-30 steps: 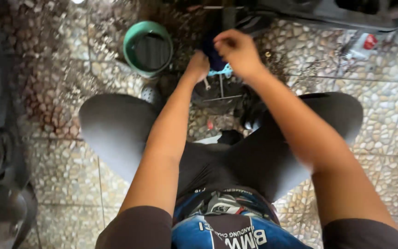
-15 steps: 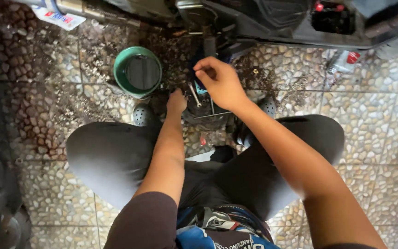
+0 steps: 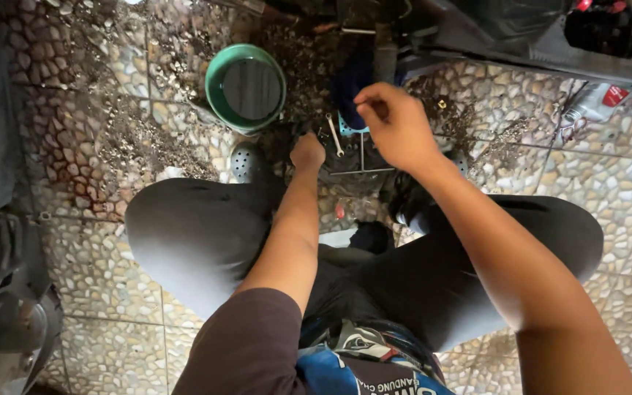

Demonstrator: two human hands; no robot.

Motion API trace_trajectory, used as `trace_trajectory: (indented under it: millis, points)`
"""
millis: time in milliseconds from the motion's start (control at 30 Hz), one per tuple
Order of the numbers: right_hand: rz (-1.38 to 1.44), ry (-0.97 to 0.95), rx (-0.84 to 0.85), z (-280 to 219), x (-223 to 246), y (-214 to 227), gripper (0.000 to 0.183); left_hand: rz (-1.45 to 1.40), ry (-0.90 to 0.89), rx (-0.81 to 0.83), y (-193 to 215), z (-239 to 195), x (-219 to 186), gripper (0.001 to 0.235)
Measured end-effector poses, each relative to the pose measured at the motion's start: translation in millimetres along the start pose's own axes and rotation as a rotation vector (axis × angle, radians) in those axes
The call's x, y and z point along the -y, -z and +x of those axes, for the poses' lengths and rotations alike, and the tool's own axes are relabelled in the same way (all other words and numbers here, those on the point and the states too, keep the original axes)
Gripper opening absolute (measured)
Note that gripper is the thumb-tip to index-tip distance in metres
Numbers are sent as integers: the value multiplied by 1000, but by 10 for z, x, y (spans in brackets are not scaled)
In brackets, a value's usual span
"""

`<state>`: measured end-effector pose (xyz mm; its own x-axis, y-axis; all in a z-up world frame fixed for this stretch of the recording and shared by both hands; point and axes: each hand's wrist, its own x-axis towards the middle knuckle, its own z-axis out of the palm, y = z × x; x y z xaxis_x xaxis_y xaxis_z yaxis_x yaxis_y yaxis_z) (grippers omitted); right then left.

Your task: The person sits on the floor of a motorcycle repair shop and presses a small bushing into a metal collar by hand, fitting the parts together. They then use a wrench on the motorcycle, wipe a metal ring with a dark cloth, and continue working on the motorcycle body.

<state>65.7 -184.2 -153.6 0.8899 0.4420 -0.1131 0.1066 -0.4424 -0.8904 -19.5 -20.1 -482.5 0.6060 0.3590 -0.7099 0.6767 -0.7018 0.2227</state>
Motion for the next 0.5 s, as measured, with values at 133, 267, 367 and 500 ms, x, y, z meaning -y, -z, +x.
trace_trajectory:
  millis: [133, 267, 367, 500]
  points:
    - [4, -77, 13, 4, -55, 23, 11, -94, 47, -51, 59, -47, 24, 28]
    - [16, -4, 20, 29, -200, 30, 10, -217, 56, -89, 325, -62, -140, 29]
    - [68, 54, 17, 37, -325, 30, 12, -383, -100, -147, 620, 18, -384, 33]
    - [228, 71, -11, 68, -460, 13, 8, -246, -519, -425, 1539, -151, -651, 28]
